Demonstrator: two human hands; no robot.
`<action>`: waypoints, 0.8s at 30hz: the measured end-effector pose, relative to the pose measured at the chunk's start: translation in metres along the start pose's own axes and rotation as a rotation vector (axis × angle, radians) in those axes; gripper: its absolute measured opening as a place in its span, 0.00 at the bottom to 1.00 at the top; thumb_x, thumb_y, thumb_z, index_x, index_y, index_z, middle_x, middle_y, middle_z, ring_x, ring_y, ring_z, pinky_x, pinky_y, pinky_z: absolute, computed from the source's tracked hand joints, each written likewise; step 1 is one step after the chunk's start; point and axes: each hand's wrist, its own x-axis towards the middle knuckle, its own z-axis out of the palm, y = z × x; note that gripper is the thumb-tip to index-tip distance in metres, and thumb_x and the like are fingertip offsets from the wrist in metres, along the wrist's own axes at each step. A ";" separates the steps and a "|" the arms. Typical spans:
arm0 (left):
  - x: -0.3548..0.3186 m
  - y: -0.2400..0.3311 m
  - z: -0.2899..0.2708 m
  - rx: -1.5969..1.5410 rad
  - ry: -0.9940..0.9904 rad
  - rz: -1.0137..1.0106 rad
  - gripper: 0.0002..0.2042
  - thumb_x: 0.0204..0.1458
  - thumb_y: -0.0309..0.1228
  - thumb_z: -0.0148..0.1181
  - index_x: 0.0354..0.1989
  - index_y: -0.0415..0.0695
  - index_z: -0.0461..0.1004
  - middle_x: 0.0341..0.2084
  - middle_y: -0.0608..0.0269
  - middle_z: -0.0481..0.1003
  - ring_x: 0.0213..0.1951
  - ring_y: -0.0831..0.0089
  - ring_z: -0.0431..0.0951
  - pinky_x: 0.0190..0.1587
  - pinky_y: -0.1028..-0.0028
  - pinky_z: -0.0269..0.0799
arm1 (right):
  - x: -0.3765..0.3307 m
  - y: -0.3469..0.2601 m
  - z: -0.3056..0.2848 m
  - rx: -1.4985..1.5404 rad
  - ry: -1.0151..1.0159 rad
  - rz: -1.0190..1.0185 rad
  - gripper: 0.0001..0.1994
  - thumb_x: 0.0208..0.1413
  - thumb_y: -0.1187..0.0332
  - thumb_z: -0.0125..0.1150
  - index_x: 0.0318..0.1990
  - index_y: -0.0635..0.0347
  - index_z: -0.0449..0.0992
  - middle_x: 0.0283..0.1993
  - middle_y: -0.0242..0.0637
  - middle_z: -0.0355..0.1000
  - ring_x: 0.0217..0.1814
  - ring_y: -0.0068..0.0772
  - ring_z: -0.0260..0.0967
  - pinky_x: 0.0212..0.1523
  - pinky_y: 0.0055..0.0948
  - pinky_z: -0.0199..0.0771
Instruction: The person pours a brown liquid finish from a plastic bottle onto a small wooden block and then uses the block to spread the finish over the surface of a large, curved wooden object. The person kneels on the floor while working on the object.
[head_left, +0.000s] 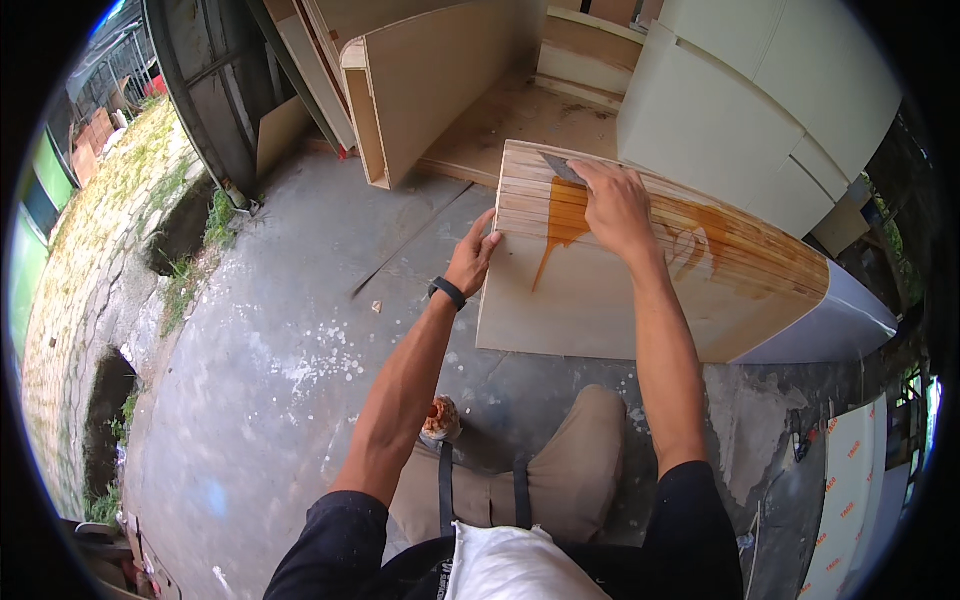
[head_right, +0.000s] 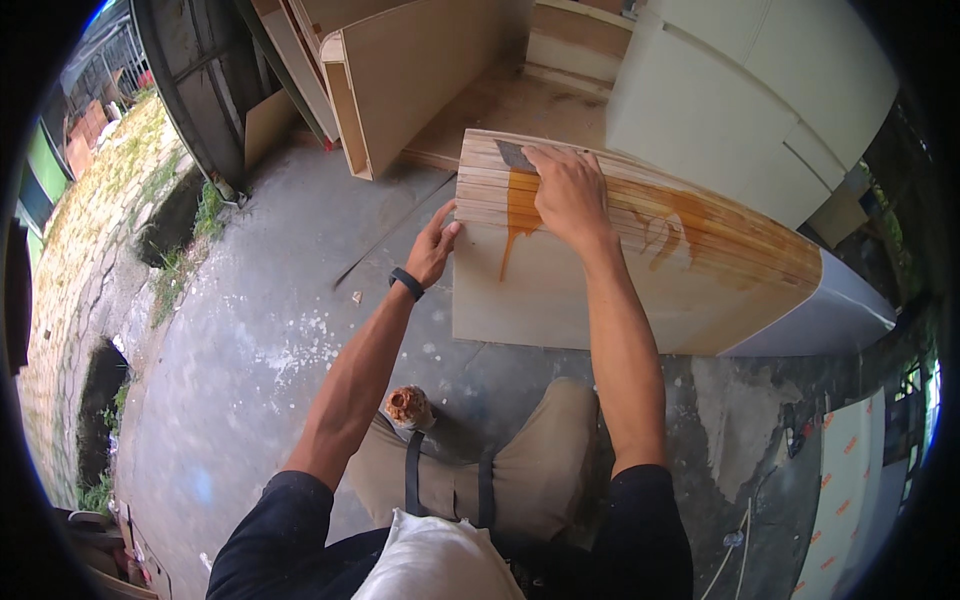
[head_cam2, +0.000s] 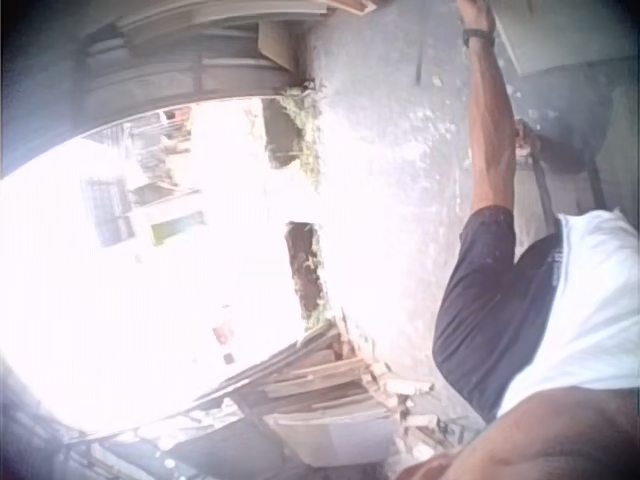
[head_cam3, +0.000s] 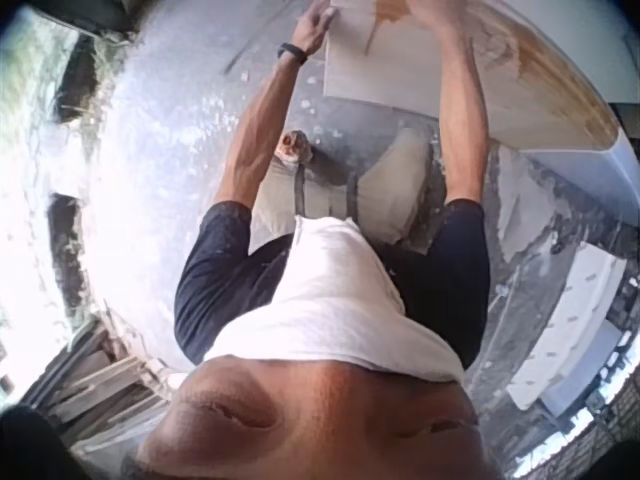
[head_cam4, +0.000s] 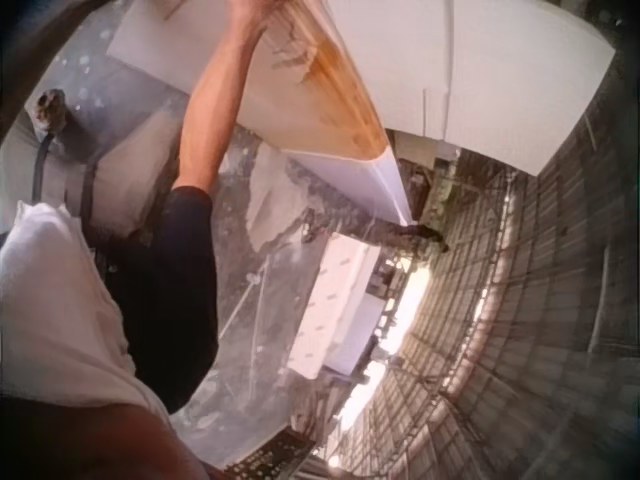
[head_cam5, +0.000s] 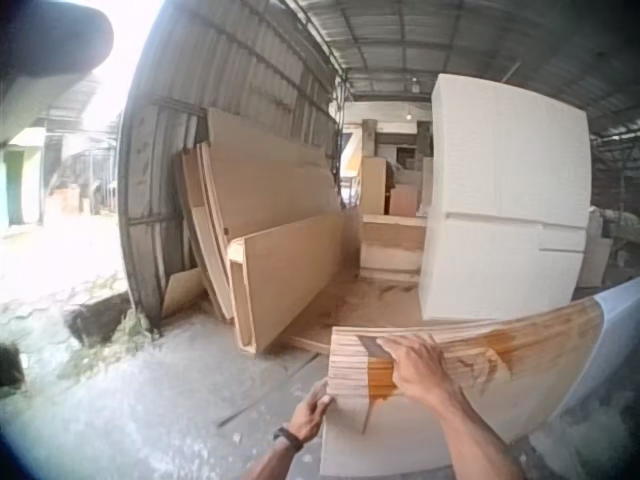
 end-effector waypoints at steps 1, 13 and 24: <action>0.001 0.000 0.000 -0.006 -0.002 -0.005 0.27 0.70 0.46 0.51 0.73 0.49 0.59 0.44 0.43 0.82 0.50 0.56 0.82 0.55 0.63 0.73 | 0.001 -0.004 0.004 -0.020 0.001 -0.005 0.22 0.60 0.82 0.48 0.59 0.60 0.78 0.61 0.41 0.77 0.62 0.46 0.72 0.64 0.44 0.64; -0.009 0.031 0.005 0.136 0.053 -0.085 0.25 0.70 0.38 0.51 0.74 0.49 0.60 0.53 0.43 0.80 0.57 0.51 0.79 0.60 0.62 0.71 | 0.023 -0.023 0.038 -0.084 -0.013 -0.068 0.24 0.54 0.80 0.51 0.60 0.60 0.77 0.62 0.42 0.76 0.64 0.46 0.70 0.64 0.44 0.64; -0.005 0.006 0.006 0.100 0.069 -0.029 0.25 0.70 0.39 0.50 0.73 0.47 0.61 0.66 0.44 0.69 0.67 0.50 0.69 0.67 0.62 0.65 | 0.026 -0.039 0.053 -0.167 -0.074 -0.029 0.23 0.53 0.79 0.54 0.58 0.58 0.79 0.60 0.43 0.77 0.63 0.46 0.70 0.63 0.45 0.65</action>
